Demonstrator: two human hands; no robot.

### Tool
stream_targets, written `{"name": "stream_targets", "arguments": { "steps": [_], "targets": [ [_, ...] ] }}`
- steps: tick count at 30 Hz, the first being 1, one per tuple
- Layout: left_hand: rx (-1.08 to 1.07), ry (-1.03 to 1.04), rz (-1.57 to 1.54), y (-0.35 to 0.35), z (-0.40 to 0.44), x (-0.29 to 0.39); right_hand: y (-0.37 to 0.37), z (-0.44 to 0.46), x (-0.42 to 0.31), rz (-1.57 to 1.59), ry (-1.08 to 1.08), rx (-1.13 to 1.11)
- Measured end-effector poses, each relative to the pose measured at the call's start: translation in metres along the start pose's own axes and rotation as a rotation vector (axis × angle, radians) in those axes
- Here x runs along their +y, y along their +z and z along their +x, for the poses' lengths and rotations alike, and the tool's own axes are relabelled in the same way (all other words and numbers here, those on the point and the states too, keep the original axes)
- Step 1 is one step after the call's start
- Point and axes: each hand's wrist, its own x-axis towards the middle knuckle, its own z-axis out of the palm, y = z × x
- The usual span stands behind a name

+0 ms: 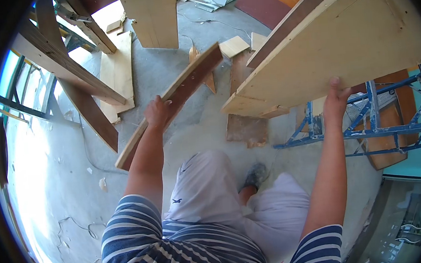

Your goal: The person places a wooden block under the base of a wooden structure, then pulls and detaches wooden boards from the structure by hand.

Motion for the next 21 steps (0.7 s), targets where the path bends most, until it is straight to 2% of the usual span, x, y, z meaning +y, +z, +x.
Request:
{"name": "stream_targets", "arguments": {
  "steps": [2,4,7,10,11,12,14,17,20,21],
  "targets": [
    [-0.009,-0.133,-0.08,-0.004,-0.004,-0.017,0.006,-0.003,-0.005,0.031,-0.025,-0.008],
    [-0.022,-0.156,-0.098,0.004,-0.009,-0.033,0.012,-0.007,-0.006,0.044,0.012,0.002],
    [-0.007,-0.131,-0.16,0.024,-0.025,-0.046,0.006,0.001,0.014,-0.002,-0.008,0.065],
    [-0.02,-0.139,-0.225,0.054,-0.052,-0.071,0.0,0.001,0.012,0.079,-0.071,-0.034],
    [0.077,-0.085,-0.213,0.077,-0.062,-0.088,0.0,0.0,0.008,0.082,-0.079,-0.052],
    [-0.129,-0.188,-0.196,0.043,-0.079,-0.08,-0.001,-0.001,0.007,0.081,-0.071,-0.044],
    [-0.041,-0.17,-0.196,0.063,-0.097,-0.101,-0.002,0.0,0.003,0.076,-0.047,-0.039],
    [-0.058,-0.187,-0.232,0.054,-0.116,-0.117,-0.023,0.009,-0.017,0.137,0.044,-0.143],
    [-0.102,-0.245,-0.237,0.075,-0.109,-0.13,-0.013,0.011,-0.019,0.396,0.105,-0.051],
    [-0.087,-0.208,-0.221,0.071,-0.107,-0.124,-0.012,0.011,-0.015,0.4,0.16,-0.051]
  ]
}}
